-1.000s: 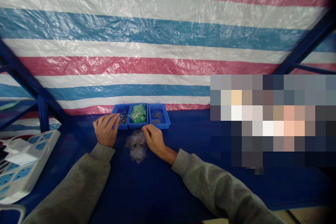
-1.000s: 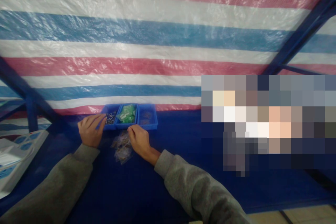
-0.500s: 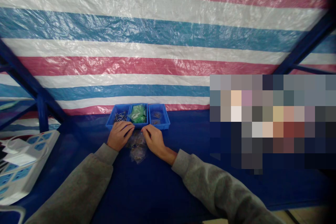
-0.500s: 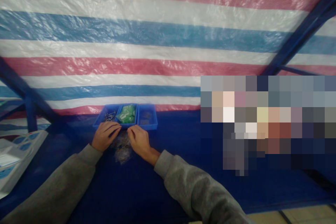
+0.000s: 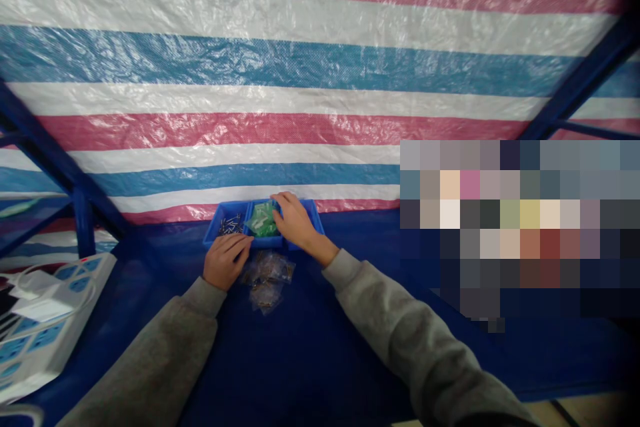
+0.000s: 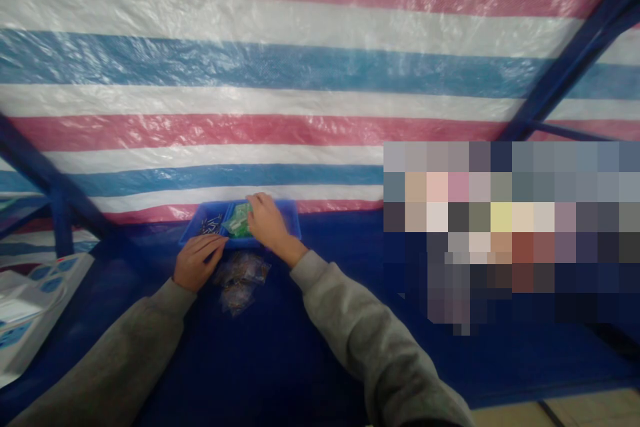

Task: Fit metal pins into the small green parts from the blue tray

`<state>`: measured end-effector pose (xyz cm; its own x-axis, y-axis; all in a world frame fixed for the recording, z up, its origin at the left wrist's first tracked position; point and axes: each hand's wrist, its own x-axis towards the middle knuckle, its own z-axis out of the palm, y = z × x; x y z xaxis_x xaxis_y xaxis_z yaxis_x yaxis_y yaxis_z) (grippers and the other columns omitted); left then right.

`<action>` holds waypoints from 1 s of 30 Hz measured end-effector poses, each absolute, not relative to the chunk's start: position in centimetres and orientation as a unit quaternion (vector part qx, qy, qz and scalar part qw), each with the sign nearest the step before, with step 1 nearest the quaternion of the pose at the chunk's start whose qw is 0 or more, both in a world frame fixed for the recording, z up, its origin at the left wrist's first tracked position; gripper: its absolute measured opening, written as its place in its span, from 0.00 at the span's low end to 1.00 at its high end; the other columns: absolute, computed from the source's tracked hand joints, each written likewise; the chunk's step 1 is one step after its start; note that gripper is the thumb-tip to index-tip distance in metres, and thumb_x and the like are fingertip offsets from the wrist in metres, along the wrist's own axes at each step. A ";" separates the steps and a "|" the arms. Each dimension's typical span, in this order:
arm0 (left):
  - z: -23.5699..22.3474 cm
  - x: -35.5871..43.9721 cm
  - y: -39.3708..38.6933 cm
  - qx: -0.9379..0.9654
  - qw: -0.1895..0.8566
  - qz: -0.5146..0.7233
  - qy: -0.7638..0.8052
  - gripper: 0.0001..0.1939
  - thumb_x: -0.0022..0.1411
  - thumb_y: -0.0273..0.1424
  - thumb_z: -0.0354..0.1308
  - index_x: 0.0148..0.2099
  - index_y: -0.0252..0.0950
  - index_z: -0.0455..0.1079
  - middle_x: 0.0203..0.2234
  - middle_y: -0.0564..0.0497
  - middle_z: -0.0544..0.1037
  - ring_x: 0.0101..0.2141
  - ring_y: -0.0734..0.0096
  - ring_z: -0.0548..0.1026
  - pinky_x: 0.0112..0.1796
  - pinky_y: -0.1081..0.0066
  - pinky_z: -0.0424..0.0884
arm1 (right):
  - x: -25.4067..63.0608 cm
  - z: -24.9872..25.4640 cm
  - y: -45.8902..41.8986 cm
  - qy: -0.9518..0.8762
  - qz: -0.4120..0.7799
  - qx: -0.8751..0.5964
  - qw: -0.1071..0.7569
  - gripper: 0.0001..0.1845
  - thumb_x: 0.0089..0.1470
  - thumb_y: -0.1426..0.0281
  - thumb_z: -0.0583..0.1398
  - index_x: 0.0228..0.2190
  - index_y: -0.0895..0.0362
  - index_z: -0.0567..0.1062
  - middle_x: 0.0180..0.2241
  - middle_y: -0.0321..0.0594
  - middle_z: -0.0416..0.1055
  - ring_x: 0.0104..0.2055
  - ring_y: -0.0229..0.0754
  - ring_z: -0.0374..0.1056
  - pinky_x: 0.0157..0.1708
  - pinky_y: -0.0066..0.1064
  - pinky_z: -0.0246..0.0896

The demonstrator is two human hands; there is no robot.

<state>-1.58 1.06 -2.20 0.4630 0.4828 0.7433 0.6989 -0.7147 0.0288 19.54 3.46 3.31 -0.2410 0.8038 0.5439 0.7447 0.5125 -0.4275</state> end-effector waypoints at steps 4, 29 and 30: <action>-2.2 -1.6 1.1 -0.833 0.152 -0.393 -0.358 0.10 0.59 0.27 0.54 0.43 0.39 0.73 0.36 0.49 0.79 0.39 0.65 0.75 0.43 0.63 0.68 | 19.3 3.9 6.7 -0.859 0.053 -0.456 0.227 0.24 0.50 0.70 0.61 0.47 0.67 0.67 0.47 0.53 0.65 0.52 0.45 0.60 0.53 0.33 0.53; -1.7 -1.4 0.8 -0.839 0.165 -0.367 -0.367 0.10 0.59 0.27 0.53 0.40 0.39 0.74 0.34 0.49 0.79 0.38 0.66 0.76 0.42 0.64 0.67 | 15.9 3.0 8.8 -0.881 0.015 -0.472 0.001 0.31 0.41 0.67 0.65 0.47 0.64 0.67 0.43 0.58 0.71 0.42 0.55 0.70 0.36 0.37 0.66; -1.7 -1.4 0.8 -0.838 0.166 -0.368 -0.367 0.10 0.58 0.27 0.53 0.40 0.39 0.74 0.34 0.49 0.79 0.38 0.66 0.76 0.42 0.64 0.67 | 16.0 2.9 8.8 -0.882 0.011 -0.471 0.004 0.31 0.41 0.66 0.65 0.48 0.64 0.66 0.43 0.58 0.70 0.42 0.55 0.70 0.38 0.37 0.66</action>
<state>-1.41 0.76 -1.73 0.4609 0.4928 0.7380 0.7365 -0.6764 -0.0084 15.95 8.77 2.94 -0.5563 0.8310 -0.0032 0.8308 0.5560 -0.0241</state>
